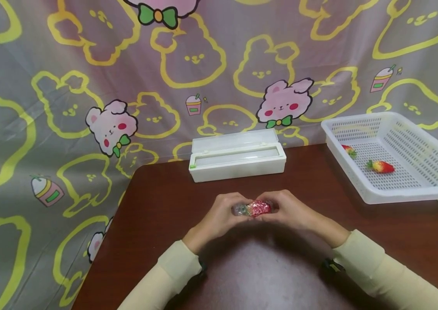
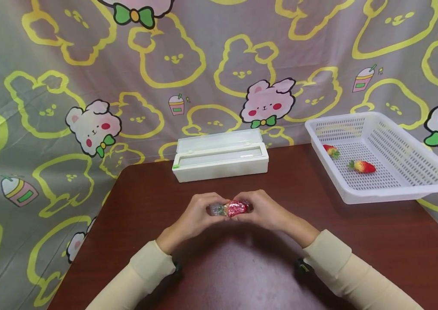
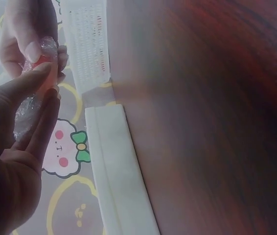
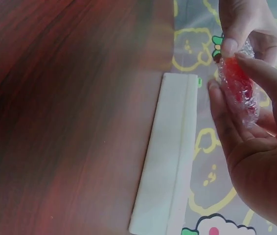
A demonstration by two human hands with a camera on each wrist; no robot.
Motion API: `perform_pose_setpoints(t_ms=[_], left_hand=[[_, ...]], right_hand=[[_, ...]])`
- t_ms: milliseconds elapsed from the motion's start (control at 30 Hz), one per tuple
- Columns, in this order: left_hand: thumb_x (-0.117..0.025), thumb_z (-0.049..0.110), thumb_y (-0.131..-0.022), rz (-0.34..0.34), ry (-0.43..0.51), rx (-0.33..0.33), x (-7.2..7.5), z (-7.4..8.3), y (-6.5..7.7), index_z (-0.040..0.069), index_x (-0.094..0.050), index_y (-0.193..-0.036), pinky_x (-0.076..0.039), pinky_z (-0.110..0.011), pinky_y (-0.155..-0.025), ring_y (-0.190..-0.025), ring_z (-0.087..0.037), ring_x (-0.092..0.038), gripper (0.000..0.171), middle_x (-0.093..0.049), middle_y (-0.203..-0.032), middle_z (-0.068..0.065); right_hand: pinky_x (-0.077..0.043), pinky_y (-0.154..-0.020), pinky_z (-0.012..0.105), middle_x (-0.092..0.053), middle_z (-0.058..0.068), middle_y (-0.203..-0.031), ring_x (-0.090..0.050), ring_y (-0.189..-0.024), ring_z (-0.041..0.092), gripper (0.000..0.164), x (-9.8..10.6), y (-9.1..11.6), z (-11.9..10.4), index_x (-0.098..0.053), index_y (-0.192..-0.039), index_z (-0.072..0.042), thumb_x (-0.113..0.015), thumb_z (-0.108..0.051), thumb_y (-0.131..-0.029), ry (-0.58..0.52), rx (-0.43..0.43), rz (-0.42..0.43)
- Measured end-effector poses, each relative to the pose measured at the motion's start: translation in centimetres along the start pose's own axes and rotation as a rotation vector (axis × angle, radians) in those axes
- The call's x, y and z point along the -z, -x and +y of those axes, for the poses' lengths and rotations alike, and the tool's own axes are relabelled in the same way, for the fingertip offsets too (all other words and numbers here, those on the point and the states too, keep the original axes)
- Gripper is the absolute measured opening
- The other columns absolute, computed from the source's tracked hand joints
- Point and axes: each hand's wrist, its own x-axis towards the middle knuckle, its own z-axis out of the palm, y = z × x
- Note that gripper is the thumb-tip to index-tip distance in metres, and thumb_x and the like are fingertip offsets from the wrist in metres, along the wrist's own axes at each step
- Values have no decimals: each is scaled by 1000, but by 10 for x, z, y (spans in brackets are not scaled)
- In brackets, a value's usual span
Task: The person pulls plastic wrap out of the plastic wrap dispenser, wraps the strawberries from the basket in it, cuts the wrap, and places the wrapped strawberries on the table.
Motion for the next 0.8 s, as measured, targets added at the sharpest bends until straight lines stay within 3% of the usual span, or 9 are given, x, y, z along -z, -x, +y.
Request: perform_pose_setpoints(t_ms=[133,300,400,600,800], left_hand=[[-89,17,-80,1,-7,1,-1,-1,-1,5,-77,-111,-56,-22,-83,-92,-10,-68,35,-74,-99,-3],[-90,17,-80,-10,-10,0,-3,-4,-5,5,-76,-111,-55,-22,-83,-93,-9,-67,36,-74,-101,-3],[-90,18,-80,-23,-4,1,-5,-4,-7,6,-76,-113,-55,-22,-83,-94,-9,-67,37,-75,-103,-3],[-89,20,-82,-20,13,15,-7,-5,-9,8,-75,-115,-55,-20,-75,-90,-8,-66,37,-75,-105,-2],[-86,19,-84,-29,43,7,-6,-5,-12,8,-74,-117,-57,-21,-78,-92,-6,-66,36,-75,-109,-1]], right_hand=[[-58,-73,26,-70,-3,-101,-62,-85,10,40,-1,0,-1,-71,-115,-7,-89,-15,-81,96,72,3],[-58,-75,30,-65,-4,-101,-61,-84,8,45,-1,3,-7,-71,-117,-9,-91,-23,-79,377,132,34],[-58,-75,32,-67,-4,-99,-63,-84,9,45,3,4,-10,-73,-115,-11,-92,-26,-77,475,135,34],[-58,-73,30,-69,-3,-98,-64,-82,8,43,13,7,-8,-75,-114,-9,-93,-21,-76,474,125,21],[-59,-76,29,-70,-3,-101,-64,-84,8,44,20,9,-5,-74,-117,-9,-92,-21,-78,431,89,11]])
